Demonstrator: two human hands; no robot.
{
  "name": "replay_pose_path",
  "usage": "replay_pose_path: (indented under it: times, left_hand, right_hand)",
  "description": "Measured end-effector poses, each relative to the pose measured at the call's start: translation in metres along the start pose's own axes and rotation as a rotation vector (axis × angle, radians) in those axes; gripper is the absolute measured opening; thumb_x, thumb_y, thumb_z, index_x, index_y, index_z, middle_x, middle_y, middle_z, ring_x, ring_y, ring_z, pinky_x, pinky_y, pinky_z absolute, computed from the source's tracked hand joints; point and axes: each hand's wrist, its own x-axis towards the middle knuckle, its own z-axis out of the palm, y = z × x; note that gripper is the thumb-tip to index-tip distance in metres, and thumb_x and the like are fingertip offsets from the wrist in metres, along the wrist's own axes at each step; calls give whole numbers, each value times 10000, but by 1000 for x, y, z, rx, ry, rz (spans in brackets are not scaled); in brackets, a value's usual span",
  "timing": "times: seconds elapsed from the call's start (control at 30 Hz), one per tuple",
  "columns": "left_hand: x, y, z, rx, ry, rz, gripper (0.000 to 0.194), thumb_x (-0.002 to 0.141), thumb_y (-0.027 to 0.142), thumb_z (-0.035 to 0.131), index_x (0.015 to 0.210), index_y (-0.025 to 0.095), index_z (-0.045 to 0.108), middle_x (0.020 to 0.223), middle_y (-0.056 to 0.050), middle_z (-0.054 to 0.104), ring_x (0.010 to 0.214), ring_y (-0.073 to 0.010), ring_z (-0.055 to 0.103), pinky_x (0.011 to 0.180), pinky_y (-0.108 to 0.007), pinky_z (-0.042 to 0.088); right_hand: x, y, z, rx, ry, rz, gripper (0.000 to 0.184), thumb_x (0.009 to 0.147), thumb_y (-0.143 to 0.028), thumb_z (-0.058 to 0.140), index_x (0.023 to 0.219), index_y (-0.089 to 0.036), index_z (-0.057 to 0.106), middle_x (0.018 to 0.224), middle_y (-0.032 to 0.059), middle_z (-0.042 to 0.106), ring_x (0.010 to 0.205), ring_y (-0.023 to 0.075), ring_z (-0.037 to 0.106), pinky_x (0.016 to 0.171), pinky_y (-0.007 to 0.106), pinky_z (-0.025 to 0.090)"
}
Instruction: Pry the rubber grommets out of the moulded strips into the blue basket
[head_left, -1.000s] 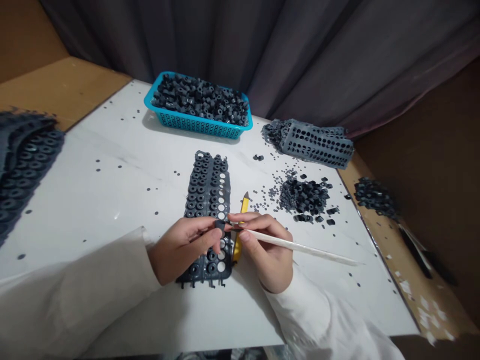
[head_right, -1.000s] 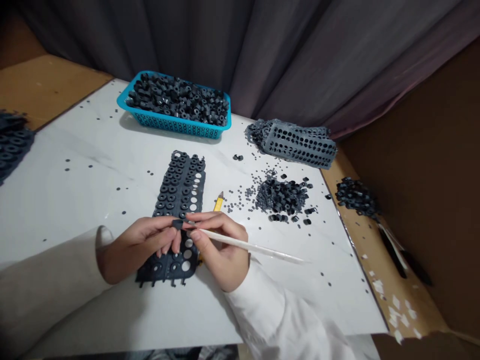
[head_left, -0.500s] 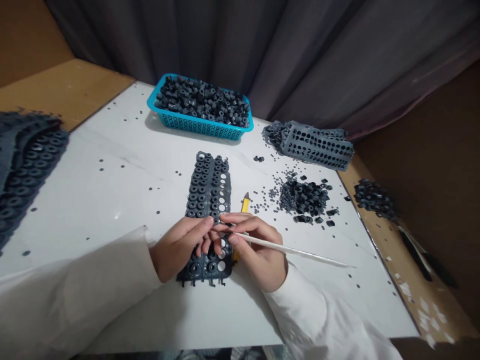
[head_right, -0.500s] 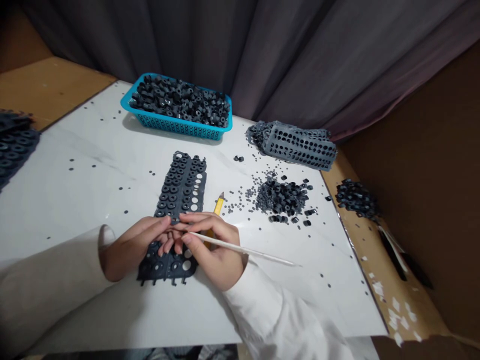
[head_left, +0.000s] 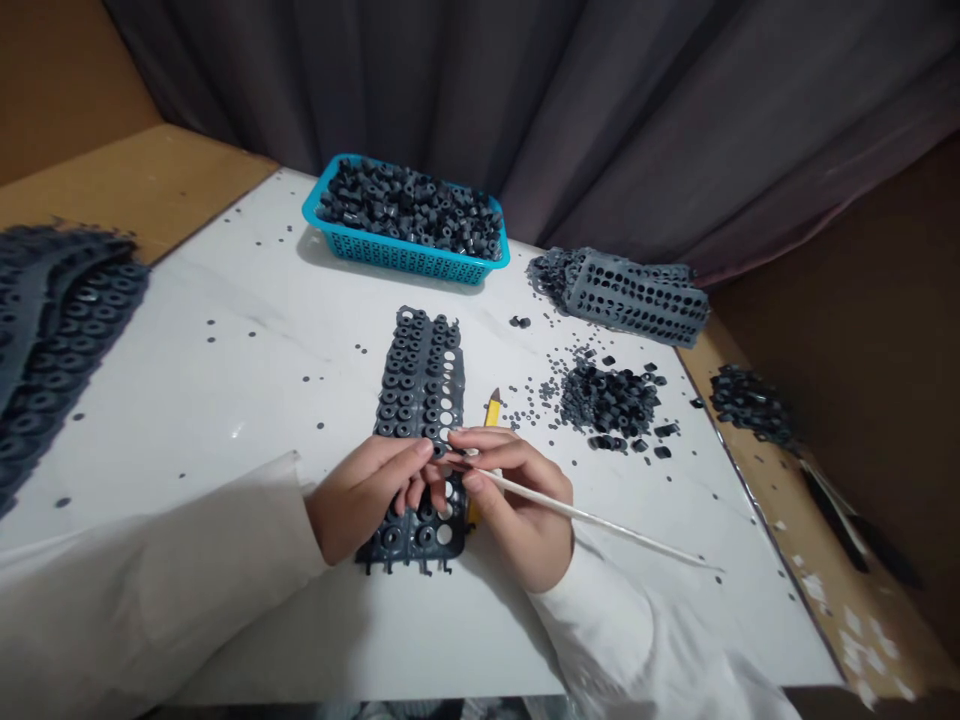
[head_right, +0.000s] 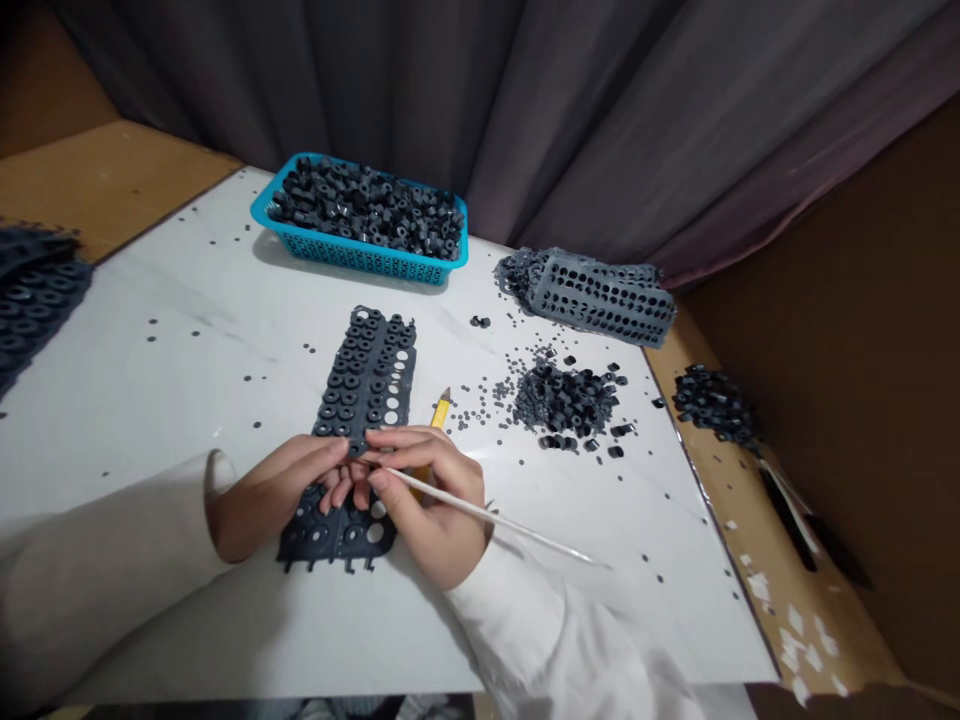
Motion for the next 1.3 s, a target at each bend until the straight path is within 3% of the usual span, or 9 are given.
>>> replay_pose_path:
  times: [0.27, 0.53, 0.63, 0.73, 0.83, 1.1, 1.3]
  left_hand:
    - [0, -1, -1, 41, -53, 15, 498, 894, 485, 308, 621, 159, 569, 619, -15, 588, 568, -127, 464, 546, -232, 380]
    - [1, 4, -6, 101, -109, 60, 346, 837, 354, 411, 624, 149, 591, 625, -19, 572, 590, -129, 479, 556, -233, 398]
    - [1, 1, -5, 99, -51, 54, 315, 847, 355, 448, 644, 155, 583, 616, 0, 554, 571, -111, 476, 541, -216, 405]
    - [1, -2, -2, -17, 80, 29, 211, 820, 381, 535, 826, 172, 564, 649, 28, 529, 518, -84, 455, 467, -187, 399]
    - [1, -4, 2, -125, 140, 52, 266, 785, 363, 605, 973, 187, 538, 688, 32, 523, 510, -73, 467, 436, -168, 414]
    - [1, -4, 4, -213, 191, 173, 176, 741, 303, 651, 827, 155, 609, 880, -31, 541, 593, -81, 504, 404, -161, 455]
    - [3, -2, 4, -206, 216, 160, 143, 734, 278, 636, 776, 143, 619, 904, -47, 570, 594, -79, 521, 429, -165, 453]
  right_hand:
    - [-5, -2, 5, 116, 2, 135, 65, 808, -140, 620, 818, -204, 618, 976, 64, 711, 807, 179, 700, 634, 305, 590]
    - [-5, -2, 3, 13, 36, 119, 69, 795, -134, 633, 815, -200, 624, 917, 61, 726, 838, 177, 690, 728, 320, 571]
    - [-4, -3, 3, -24, 71, 103, 77, 789, -131, 637, 799, -207, 628, 883, 50, 729, 845, 173, 683, 767, 327, 556]
    - [-3, -3, 3, -36, 101, 105, 64, 791, -144, 638, 787, -208, 633, 847, 48, 728, 837, 175, 679, 765, 327, 549]
    - [-5, -3, 3, -20, 109, 123, 57, 796, -152, 636, 792, -208, 634, 862, 47, 724, 848, 172, 674, 761, 318, 542]
    - [-7, -3, 5, -12, 119, 134, 42, 798, -161, 634, 784, -201, 632, 870, 58, 722, 857, 186, 674, 760, 333, 539]
    - [-6, -5, 5, -29, 101, 63, 86, 787, -128, 633, 802, -212, 638, 887, 59, 719, 865, 188, 670, 774, 351, 538]
